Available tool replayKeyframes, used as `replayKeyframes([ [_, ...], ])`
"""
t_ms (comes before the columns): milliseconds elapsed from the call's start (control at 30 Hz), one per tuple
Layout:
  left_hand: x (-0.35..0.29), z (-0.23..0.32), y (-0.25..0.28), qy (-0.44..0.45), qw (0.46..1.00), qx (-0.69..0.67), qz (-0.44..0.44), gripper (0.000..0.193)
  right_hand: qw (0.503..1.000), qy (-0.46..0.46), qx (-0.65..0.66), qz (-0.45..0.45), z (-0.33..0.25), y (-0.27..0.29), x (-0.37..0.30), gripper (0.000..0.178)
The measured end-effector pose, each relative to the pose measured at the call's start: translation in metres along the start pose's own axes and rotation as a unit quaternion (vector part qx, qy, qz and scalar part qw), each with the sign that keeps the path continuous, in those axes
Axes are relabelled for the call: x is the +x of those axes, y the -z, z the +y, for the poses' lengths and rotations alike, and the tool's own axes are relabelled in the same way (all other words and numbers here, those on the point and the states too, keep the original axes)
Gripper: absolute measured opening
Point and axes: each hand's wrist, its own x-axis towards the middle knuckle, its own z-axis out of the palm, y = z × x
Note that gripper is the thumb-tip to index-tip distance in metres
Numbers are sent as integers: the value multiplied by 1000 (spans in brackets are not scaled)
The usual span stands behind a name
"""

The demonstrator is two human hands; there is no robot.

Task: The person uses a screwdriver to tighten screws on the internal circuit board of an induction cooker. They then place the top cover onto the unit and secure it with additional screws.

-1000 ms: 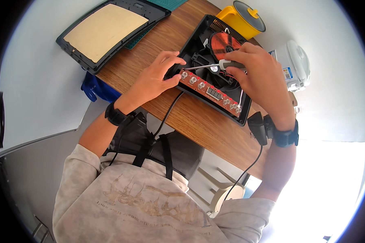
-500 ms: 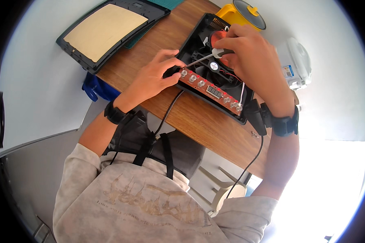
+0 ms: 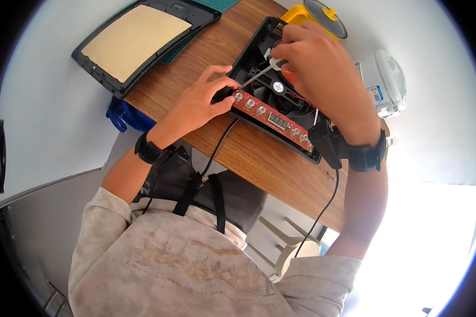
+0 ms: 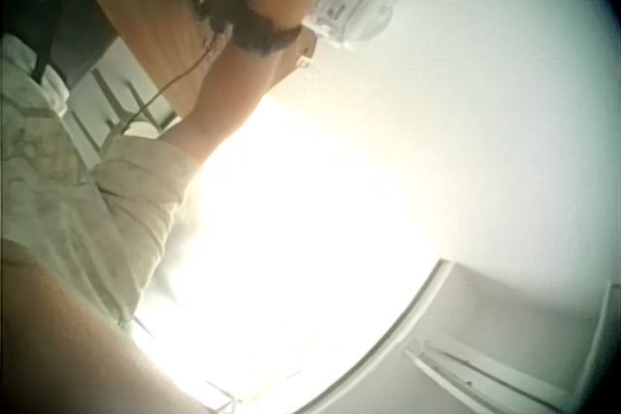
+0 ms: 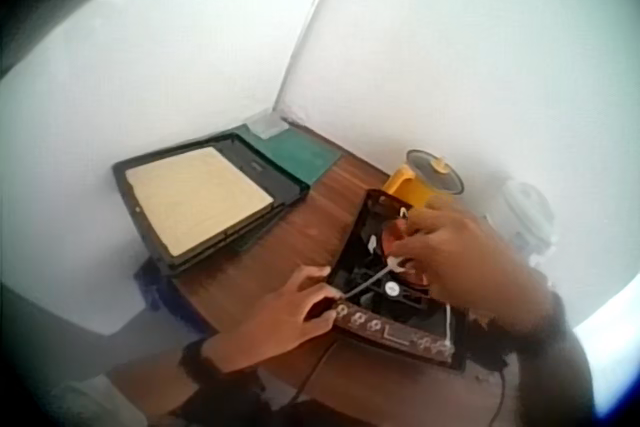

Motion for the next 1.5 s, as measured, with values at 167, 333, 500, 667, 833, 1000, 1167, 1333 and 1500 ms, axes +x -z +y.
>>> replayKeyframes([
  [167, 0, 0, 0, -5, 1000, -8, 2, 29, 998, -29, -40, -50, 3, 4, -3, 20],
  [333, 0, 0, -2, -4, 1000, -17, -1, 29, 992, -62, -60, -87, -8, 8, -16, 11],
  [500, 0, -11, -7, -58, 997, 9, 54, 28, 984, -51, -129, -108, -41, 11, -17, 26],
  [667, 1, -9, -7, -54, 997, 11, 45, 30, 982, -116, -99, -112, -46, 7, -25, 40],
  [833, 2, -9, -7, -49, 998, 14, 43, 33, 980, -173, -36, -95, -30, -2, -37, 39],
  [1000, 4, -10, -1, -57, 997, 49, 28, 37, 965, -247, 53, -69, -17, -5, -58, 38],
  [1167, 15, 8, 31, 7, 992, 79, -96, 44, 919, -361, 160, -1, -16, 0, -82, 38],
  [1333, 29, 17, 37, -38, 982, 141, -122, 47, 856, -448, 239, 95, -20, -18, -131, 36],
  [1500, 34, 28, 38, -125, 955, 237, -127, 44, 725, -582, 328, 168, -47, -40, -196, 36],
])
